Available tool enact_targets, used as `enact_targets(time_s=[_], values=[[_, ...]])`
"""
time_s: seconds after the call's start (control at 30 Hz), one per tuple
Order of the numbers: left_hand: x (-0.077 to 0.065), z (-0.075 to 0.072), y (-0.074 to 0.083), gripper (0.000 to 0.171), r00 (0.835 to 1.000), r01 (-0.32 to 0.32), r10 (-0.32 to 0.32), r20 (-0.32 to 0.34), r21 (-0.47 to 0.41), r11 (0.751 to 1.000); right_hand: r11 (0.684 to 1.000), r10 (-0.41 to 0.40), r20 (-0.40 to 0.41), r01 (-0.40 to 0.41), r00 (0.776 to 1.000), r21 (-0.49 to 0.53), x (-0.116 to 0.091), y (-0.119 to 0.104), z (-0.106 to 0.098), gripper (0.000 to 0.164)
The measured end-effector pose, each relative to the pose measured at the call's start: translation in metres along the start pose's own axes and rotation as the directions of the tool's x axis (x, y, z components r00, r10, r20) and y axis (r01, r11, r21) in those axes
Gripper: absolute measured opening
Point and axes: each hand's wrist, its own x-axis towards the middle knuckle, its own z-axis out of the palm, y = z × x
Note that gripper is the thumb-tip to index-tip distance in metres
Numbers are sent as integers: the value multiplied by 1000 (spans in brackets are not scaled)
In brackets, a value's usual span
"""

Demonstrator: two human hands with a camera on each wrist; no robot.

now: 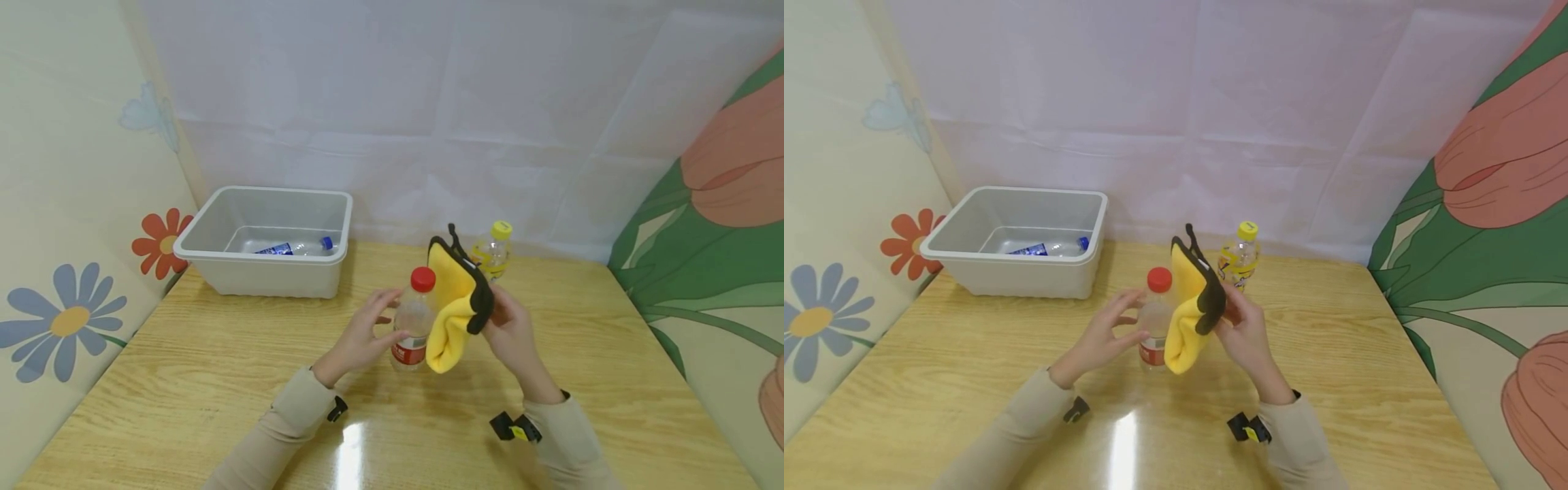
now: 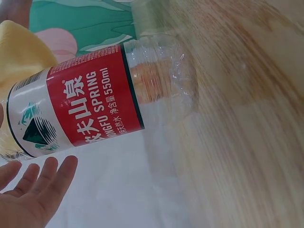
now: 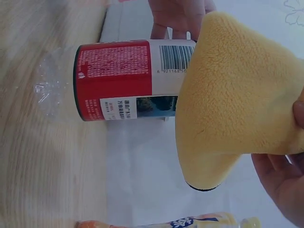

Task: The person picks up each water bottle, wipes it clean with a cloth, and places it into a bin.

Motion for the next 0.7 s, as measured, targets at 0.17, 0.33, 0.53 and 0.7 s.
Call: enact_targets(time_s=[0.17,0.33,0.53,0.7], values=[[-1,1,0,66,1000,-25,25,-16,37,999,1000,-9,6,9,1000,15,5,-3,4,70],[-2,2,0,66,999,-34,36,-24,60,998,1000,2,12,-3,1000,15,8,-2,7,63],[-2,2,3,65,999,-33,34,-18,66,997,999,26,8,-26,1000,-43,9,0,9,68],[-1,2,4,64,1000,-26,27,-10,74,997,994,58,34,-55,998,-89,11,0,11,48]])
